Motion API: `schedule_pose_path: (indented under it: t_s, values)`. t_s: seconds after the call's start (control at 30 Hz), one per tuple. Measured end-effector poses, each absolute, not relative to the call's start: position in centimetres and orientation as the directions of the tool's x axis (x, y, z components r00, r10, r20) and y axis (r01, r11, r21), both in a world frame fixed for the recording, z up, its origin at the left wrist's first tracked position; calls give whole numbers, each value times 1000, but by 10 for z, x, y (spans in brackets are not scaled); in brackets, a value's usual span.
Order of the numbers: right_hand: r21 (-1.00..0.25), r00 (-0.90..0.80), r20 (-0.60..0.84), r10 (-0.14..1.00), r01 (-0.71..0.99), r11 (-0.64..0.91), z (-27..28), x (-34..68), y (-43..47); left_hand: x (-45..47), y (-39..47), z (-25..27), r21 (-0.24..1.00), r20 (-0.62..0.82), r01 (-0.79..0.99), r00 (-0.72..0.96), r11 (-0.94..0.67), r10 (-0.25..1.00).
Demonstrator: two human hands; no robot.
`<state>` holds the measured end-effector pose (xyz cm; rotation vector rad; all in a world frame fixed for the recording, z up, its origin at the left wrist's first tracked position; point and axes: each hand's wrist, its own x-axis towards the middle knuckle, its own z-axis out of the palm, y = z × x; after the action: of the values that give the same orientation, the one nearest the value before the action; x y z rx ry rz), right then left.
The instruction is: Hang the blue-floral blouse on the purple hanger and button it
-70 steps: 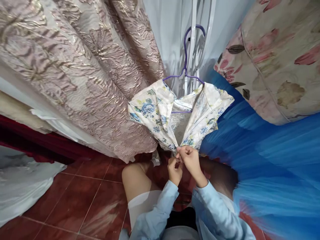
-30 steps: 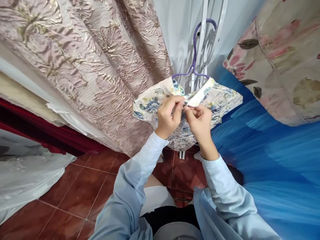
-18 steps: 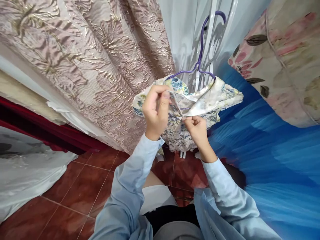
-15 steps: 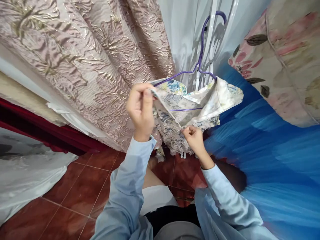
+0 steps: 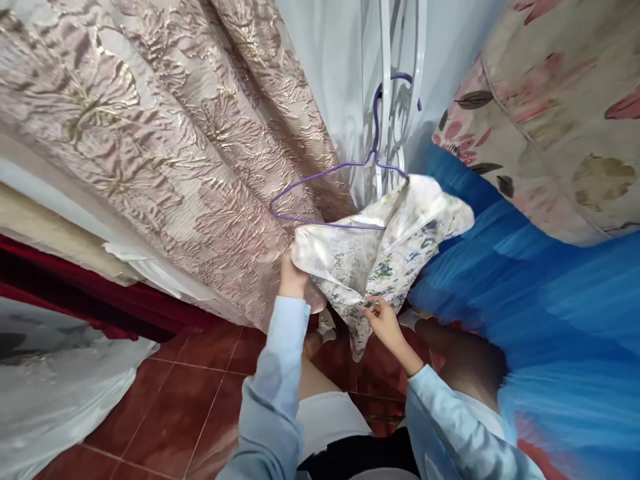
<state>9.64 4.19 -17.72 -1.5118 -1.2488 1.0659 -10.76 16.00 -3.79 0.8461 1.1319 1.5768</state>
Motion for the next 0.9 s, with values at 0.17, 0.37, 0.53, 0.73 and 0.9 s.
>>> schedule_pose_path:
  t_s: [0.17,0.37,0.53,0.73,0.9]
  values:
    - [-980,102,92,991,188,71,-142,106,36,-23,119,-75,889,-136,-438,27,134,990]
    - [-1000,-85,18,996,4,19,-95,134,22,8,78,-47,959,176,88,566,-271,806]
    - [-987,-451,-127,883,149,-66,-36,193,-4,6,67,-57,965,137,34,782,-260,609]
    - [-923,-448,-36,893,357,143,45,255,2,-10,39,-85,976,-194,106,815,190,546]
    - [-830,-53,399,916,404,385,79,301,60,-35,34,-59,992,-94,-16,549,122,830]
